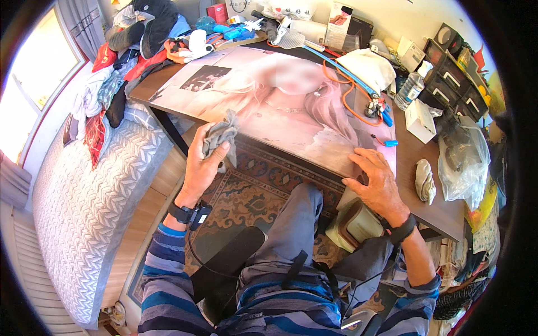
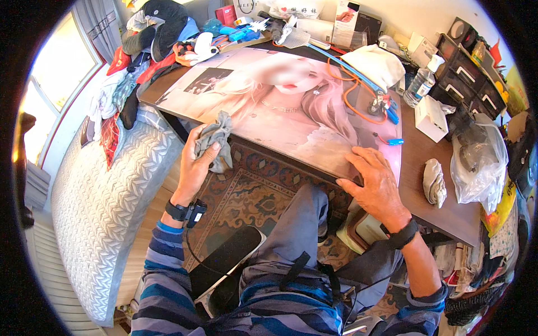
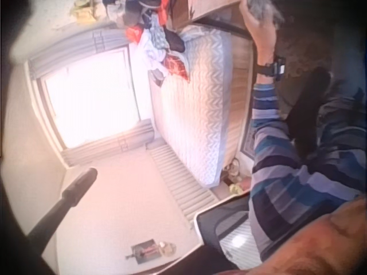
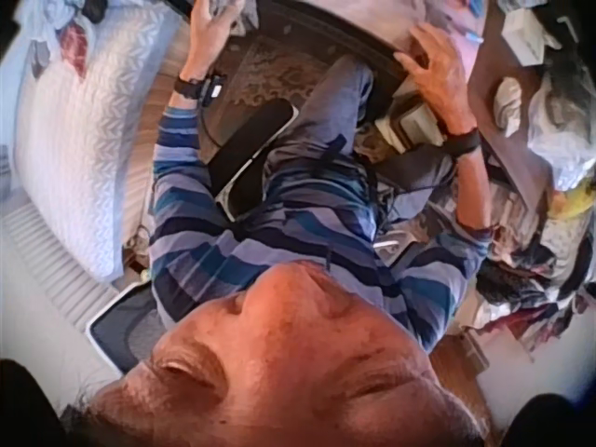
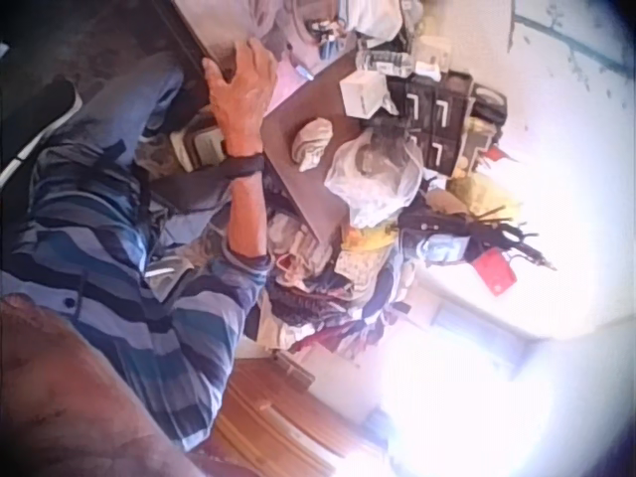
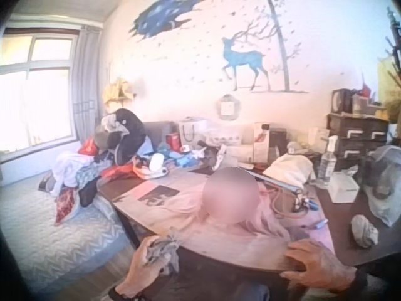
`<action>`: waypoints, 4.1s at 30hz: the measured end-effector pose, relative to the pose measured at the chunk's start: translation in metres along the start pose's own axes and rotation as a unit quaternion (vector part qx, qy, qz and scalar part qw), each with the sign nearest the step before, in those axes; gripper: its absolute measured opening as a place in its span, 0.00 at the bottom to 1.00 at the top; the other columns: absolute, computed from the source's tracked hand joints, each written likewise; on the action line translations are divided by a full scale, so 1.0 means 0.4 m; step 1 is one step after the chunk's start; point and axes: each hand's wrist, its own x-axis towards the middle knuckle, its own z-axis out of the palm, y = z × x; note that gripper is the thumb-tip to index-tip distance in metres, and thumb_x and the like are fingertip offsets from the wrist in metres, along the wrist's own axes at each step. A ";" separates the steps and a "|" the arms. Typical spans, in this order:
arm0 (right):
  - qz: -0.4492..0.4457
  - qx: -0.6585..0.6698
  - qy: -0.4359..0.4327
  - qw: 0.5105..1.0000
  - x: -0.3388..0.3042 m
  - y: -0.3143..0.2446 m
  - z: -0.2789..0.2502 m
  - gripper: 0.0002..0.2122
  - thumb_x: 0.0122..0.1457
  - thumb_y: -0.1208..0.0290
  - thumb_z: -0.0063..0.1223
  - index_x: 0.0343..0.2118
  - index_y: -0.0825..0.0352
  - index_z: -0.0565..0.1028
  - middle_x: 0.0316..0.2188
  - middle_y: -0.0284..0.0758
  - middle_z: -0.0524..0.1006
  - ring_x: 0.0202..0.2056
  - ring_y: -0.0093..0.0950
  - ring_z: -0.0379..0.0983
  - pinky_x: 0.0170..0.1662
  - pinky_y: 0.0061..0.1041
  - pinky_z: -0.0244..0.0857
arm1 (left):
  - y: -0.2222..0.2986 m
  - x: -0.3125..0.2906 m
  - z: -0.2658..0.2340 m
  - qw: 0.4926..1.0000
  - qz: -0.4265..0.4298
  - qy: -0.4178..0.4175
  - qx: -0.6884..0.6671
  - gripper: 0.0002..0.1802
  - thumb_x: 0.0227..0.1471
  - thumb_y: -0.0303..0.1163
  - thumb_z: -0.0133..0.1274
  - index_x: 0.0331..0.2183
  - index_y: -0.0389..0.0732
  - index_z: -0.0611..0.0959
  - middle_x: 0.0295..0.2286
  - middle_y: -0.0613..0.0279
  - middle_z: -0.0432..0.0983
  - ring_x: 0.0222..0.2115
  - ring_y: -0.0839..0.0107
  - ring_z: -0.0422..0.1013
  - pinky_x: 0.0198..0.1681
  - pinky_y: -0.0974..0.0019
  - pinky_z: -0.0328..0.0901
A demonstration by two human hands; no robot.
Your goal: The person wipes a desk surface and a small white container with a cloth, then moves a fly swatter and a plastic bag on the desk. The person also wipes the desk edges and handles a small white object before placing it on the desk.
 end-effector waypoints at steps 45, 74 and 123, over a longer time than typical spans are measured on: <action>0.124 -0.015 0.154 0.980 0.160 0.113 -0.020 0.10 0.70 0.64 0.57 0.37 0.67 0.80 0.29 0.53 0.78 0.34 0.57 0.77 0.35 0.48 0.68 | 0.060 0.011 0.237 0.860 0.302 -0.143 0.385 0.31 0.48 0.20 0.61 0.56 0.42 0.80 0.59 0.44 0.73 0.57 0.42 0.72 0.62 0.47 0.71; 0.149 0.003 0.158 0.976 0.157 0.118 -0.019 0.12 0.72 0.70 0.55 0.33 0.74 0.73 0.22 0.45 0.64 0.23 0.32 0.59 0.30 0.38 0.59 | -0.124 0.277 -0.361 0.864 0.103 0.038 0.492 0.24 0.54 0.21 0.59 0.54 0.38 0.83 0.55 0.46 0.80 0.58 0.44 0.74 0.63 0.51 0.68; 0.152 -0.041 0.105 0.982 0.092 0.116 0.026 0.10 0.71 0.72 0.55 0.34 0.74 0.76 0.23 0.47 0.71 0.25 0.39 0.66 0.32 0.40 0.62 | -0.239 0.342 -0.646 0.746 0.124 0.100 0.647 0.12 0.56 0.27 0.57 0.43 0.44 0.87 0.36 0.54 0.82 0.36 0.47 0.82 0.39 0.47 0.76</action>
